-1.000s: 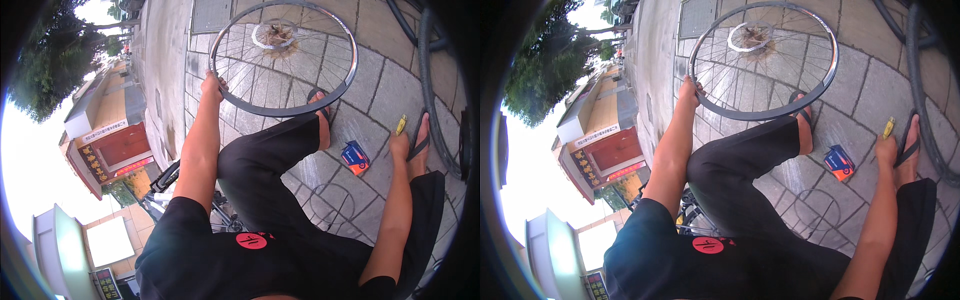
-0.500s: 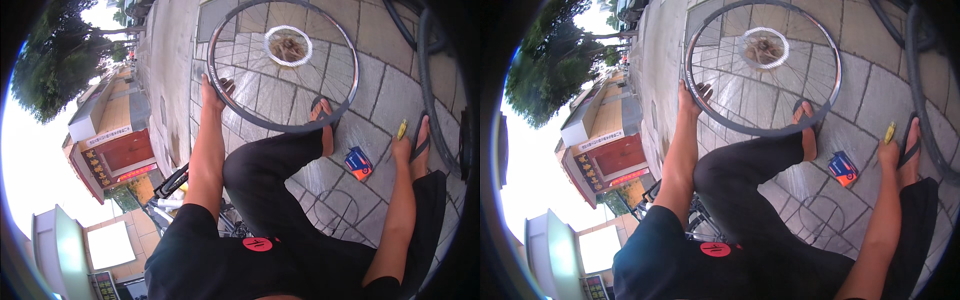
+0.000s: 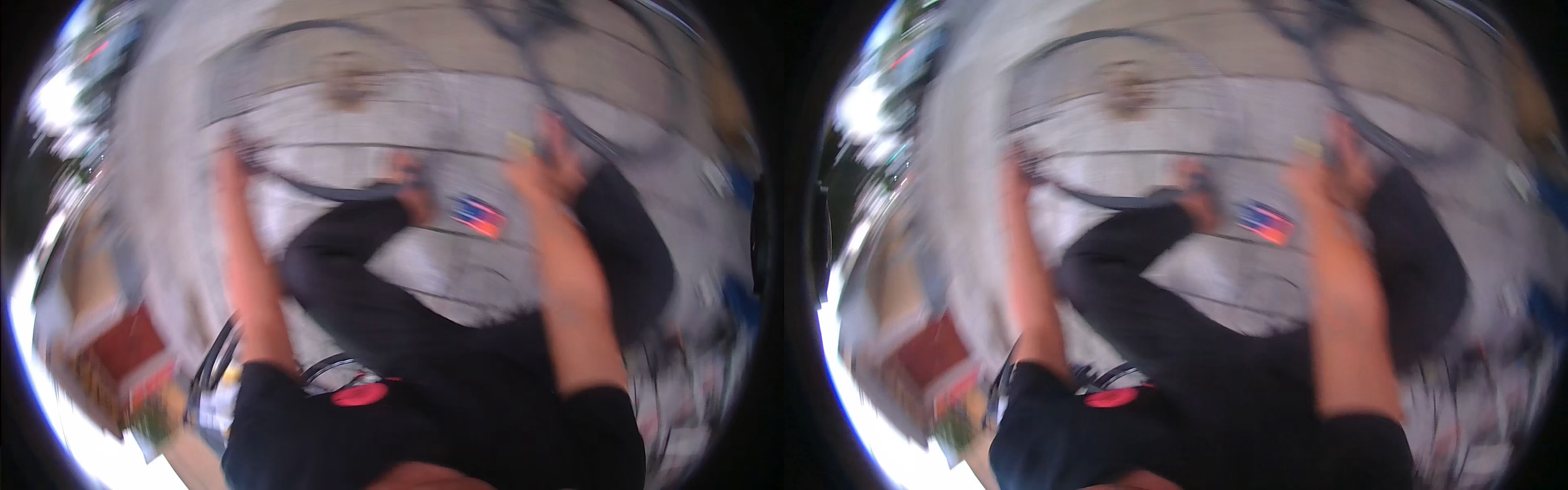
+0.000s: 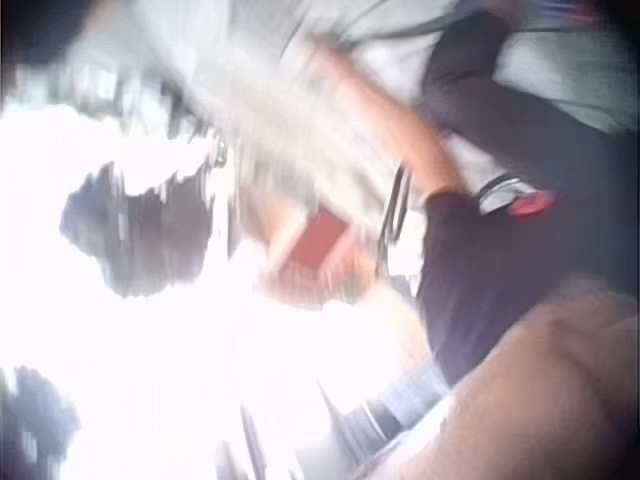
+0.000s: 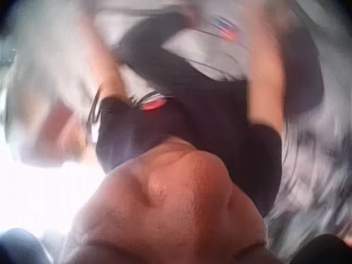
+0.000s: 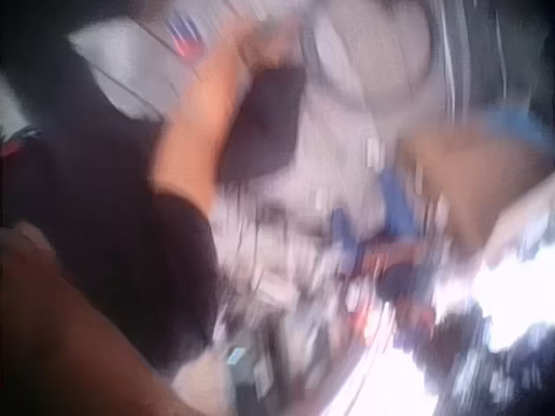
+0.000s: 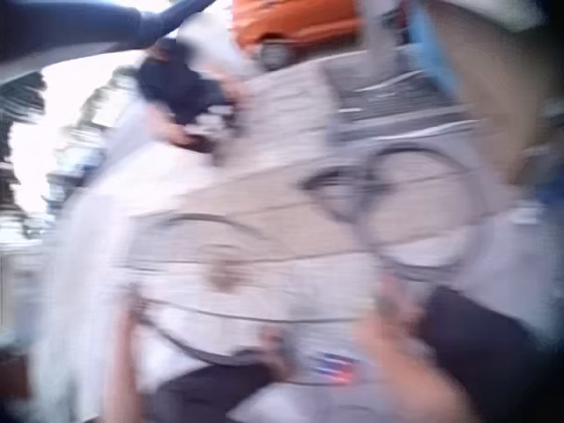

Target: The person removes a bicycle tire from the rim, inspects the inner tube, and uses a tool to manipulate the tire and tube. They then reseat the tire onto the rim and continue adjusting it by hand.

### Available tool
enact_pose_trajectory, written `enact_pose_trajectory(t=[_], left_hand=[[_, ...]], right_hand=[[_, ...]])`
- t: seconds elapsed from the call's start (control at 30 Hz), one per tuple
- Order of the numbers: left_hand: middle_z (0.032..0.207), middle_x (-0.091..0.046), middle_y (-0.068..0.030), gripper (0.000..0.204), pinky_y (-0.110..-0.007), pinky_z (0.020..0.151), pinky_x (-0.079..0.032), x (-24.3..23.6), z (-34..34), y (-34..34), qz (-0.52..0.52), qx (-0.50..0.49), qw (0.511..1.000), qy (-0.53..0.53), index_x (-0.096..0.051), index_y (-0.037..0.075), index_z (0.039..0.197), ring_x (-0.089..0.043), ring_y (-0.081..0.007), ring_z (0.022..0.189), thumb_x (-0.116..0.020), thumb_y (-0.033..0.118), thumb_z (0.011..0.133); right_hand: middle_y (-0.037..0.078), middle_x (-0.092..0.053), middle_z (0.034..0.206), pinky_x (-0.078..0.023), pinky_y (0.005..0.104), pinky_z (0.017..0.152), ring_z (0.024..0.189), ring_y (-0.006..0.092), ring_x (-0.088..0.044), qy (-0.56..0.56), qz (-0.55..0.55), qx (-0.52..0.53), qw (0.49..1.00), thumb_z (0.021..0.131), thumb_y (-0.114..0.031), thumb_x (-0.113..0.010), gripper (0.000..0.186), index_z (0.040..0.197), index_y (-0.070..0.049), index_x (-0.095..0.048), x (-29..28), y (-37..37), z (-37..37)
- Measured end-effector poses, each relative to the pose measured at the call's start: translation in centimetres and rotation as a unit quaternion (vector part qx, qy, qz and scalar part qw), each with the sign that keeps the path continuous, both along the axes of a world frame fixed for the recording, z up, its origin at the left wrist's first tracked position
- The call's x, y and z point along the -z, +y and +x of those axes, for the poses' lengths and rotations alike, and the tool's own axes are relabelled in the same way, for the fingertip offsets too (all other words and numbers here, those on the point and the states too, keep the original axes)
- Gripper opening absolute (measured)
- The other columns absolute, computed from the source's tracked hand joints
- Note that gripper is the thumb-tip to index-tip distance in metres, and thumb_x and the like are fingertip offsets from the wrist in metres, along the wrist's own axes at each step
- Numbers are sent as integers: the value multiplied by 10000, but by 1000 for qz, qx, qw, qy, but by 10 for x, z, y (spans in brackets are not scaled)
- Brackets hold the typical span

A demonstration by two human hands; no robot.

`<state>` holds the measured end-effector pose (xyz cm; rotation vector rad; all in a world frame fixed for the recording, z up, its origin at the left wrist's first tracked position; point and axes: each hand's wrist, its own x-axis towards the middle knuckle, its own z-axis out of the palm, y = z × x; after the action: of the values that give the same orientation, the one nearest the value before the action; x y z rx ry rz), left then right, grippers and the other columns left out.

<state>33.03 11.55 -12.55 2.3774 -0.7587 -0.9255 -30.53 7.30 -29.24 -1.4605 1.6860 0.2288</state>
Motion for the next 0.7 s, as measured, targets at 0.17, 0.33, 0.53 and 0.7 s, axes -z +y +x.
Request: enact_pose_trajectory(t=[0.17, 0.33, 0.53, 0.7], left_hand=[[863, -672, -68, 352, -564, 1015, -516, -92, -4, -90, -252, -45, 886, 386, -599, 96, 1282, -660, -226, 854, -570, 365, 1057], [940, -682, -71, 335, -483, 992, -544, -118, -77, -133, -267, 23, 884, 383, -635, 80, 1287, -670, -223, 904, -592, 328, 1066], [1288, -605, -173, 377, -506, 987, -571, -136, -200, -193, -229, 48, 928, 291, -522, 51, 1351, -662, -342, 1145, -468, 347, 1123], [1378, -516, -194, 496, -543, 1013, -581, -152, -290, -158, -271, 70, 928, 246, -409, -18, 1438, -646, -411, 1204, -374, 381, 1145]], right_hand=[[245, -752, 907, -571, 535, 764, 899, 360, -758, -168, -58, 102, 979, 857, -310, -642, 295, 902, -60, -792, -81, 41, 64], [269, -730, 1081, -545, 534, 937, 1066, 440, -700, -220, -121, 145, 957, 922, -371, -658, 401, 1067, -9, -751, -224, 70, 73], [241, -737, 1024, -555, 521, 838, 955, 437, -706, -297, -429, 223, 824, 961, -331, -644, 333, 1081, -25, -696, -355, 126, -34], [119, -753, 966, -562, 352, 809, 869, 205, -704, -173, -501, 456, 715, 1023, -281, -654, 295, 1159, -21, -692, -330, 253, -175]])
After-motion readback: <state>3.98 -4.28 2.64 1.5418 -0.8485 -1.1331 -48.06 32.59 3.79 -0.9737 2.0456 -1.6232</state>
